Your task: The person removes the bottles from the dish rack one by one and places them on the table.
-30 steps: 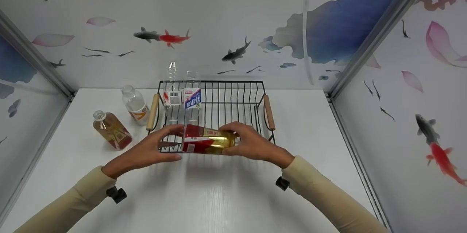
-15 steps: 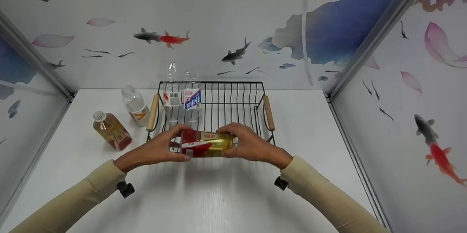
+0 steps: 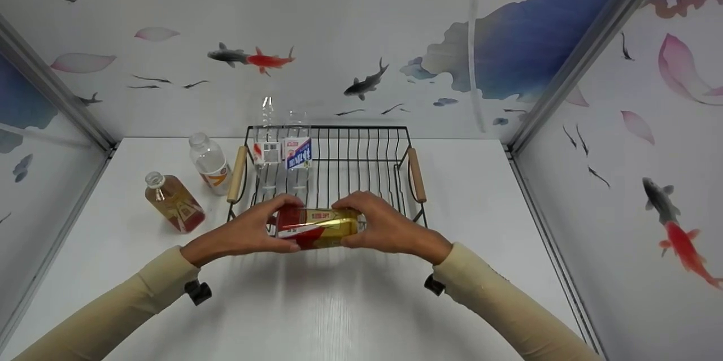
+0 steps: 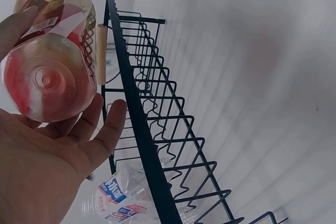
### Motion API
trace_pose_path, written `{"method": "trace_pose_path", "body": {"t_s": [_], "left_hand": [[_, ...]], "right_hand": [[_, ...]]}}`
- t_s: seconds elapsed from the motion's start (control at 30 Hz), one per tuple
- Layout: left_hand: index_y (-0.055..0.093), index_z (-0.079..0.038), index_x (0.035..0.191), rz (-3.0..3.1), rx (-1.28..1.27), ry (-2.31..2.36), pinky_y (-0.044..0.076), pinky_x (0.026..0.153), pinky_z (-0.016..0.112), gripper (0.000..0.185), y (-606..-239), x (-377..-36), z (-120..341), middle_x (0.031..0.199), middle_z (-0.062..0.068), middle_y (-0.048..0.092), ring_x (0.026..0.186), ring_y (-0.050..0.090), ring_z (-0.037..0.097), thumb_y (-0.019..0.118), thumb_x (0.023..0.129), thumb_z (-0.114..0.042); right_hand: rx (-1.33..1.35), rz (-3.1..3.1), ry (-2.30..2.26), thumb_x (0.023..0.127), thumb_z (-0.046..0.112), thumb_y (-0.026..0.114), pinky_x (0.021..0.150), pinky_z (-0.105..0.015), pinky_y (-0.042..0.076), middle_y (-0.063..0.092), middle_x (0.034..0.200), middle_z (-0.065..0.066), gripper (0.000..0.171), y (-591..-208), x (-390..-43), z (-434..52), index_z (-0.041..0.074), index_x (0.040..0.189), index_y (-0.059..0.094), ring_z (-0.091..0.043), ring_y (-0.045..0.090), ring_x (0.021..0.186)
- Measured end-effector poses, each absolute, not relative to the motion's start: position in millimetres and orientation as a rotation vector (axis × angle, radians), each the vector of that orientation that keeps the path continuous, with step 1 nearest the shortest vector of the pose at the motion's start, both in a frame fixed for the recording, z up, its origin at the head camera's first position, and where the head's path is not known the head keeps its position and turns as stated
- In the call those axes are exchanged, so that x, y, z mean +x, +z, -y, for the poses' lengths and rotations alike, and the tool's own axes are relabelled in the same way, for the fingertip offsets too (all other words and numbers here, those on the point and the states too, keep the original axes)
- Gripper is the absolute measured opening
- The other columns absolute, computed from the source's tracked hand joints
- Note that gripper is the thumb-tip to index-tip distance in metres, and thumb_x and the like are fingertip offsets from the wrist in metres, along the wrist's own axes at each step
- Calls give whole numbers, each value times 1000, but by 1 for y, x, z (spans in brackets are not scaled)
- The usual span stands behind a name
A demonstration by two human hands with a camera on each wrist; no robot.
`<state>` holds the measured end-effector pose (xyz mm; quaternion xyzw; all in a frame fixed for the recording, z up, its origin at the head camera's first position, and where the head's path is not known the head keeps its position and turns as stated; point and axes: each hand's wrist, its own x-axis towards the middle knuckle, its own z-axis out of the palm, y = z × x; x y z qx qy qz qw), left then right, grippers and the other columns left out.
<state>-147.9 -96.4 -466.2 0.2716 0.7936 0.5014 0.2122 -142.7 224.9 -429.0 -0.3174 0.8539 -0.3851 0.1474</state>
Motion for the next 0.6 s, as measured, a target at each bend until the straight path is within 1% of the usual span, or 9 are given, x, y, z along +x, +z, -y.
{"method": "trace_pose_path", "body": {"t_s": [0.13, 0.27, 0.47, 0.6], "left_hand": [[54, -16, 147, -2192, 784, 1387, 61, 101, 38, 75, -464, -146, 95, 135, -1, 65, 123, 61, 20, 94, 88, -42], [54, -15, 146, -2182, 805, 1375, 61, 102, 39, 73, -463, -145, 93, 136, 1, 64, 124, 62, 22, 93, 89, -40], [53, -13, 148, -2201, 817, 1339, 60, 103, 39, 75, -461, -143, 90, 138, 3, 63, 124, 61, 21, 93, 90, -40], [54, -12, 148, -2221, 827, 1308, 60, 104, 40, 76, -460, -143, 90, 138, 4, 63, 123, 62, 21, 92, 89, -40]], "right_hand": [[-924, -2464, -1094, 90, 14, 91, 104, -54, 56, 66, 142, -1, 60, -428, -142, -223, 16, 145, 68, -26, 57, 129], [-927, -2472, -1068, 90, 15, 90, 104, -57, 57, 66, 141, 1, 58, -426, -140, -222, 17, 144, 69, -25, 57, 128], [-933, -2479, -1049, 89, 15, 90, 104, -51, 56, 66, 139, 2, 58, -423, -138, -221, 18, 143, 70, -24, 57, 127], [-936, -2472, -1054, 89, 15, 90, 103, -50, 56, 66, 138, 2, 57, -423, -138, -221, 18, 143, 70, -23, 57, 126]]}}
